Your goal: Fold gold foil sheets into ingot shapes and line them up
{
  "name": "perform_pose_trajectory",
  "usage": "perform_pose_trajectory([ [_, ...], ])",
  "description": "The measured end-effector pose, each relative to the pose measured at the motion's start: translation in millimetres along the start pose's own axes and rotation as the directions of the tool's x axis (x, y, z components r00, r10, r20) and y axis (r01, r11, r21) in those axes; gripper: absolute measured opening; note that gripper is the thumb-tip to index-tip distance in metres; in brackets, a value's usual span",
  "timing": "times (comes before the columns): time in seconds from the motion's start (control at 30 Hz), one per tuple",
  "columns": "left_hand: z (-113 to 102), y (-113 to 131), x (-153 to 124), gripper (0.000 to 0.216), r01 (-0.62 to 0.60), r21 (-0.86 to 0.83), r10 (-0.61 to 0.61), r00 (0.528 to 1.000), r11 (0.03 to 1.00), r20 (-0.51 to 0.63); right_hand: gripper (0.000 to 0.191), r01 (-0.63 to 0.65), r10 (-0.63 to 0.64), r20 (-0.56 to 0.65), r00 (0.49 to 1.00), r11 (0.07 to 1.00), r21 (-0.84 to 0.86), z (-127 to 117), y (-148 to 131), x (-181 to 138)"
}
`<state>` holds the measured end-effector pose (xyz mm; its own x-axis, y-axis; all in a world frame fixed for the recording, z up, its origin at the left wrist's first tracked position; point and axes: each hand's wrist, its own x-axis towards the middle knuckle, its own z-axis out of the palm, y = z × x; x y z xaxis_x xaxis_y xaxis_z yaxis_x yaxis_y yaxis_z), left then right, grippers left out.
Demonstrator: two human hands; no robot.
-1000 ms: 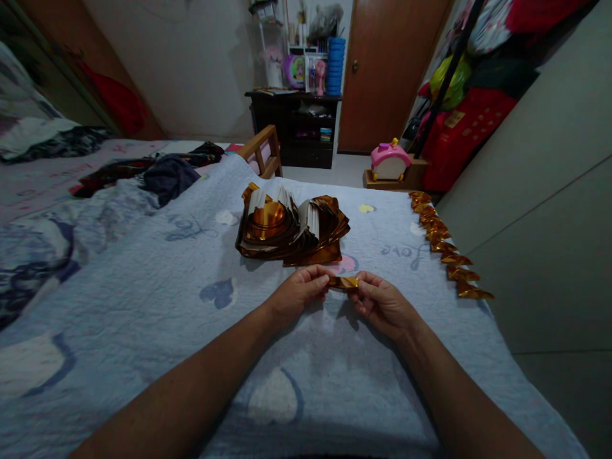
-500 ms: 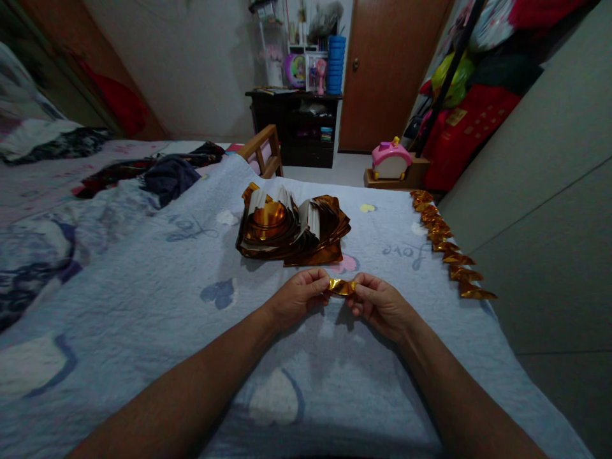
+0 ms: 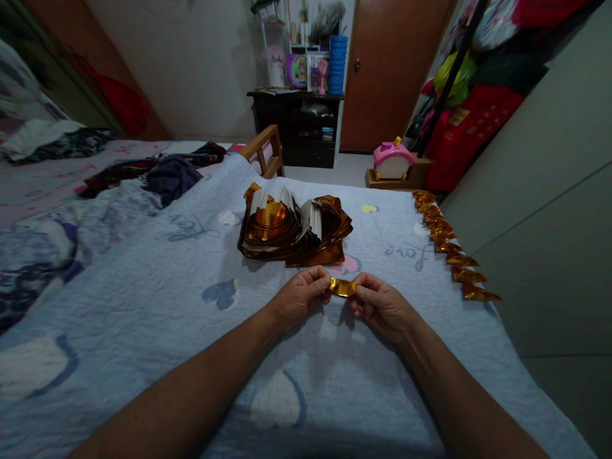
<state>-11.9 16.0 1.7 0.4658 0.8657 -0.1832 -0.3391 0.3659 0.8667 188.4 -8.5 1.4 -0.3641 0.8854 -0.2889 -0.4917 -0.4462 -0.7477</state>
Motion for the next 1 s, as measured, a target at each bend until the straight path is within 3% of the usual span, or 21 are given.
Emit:
perform_pose_trajectory([
  [0.57, -0.3, -0.2, -1.7, 0.042, -0.041, 0.011, 0.041, 0.999, 0.999, 0.025, 0.028, -0.003, 0.003, 0.014, 1.000, 1.000, -0.022, 4.0, -2.1, -0.5],
  [1.0, 5.6, 1.7, -1.0, 0.044, -0.024, -0.095, 0.021, 1.000, 0.995, -0.023, 0.028, 0.024, -0.024, 0.016, 1.000, 0.999, -0.021, 6.0, -1.7, 0.5],
])
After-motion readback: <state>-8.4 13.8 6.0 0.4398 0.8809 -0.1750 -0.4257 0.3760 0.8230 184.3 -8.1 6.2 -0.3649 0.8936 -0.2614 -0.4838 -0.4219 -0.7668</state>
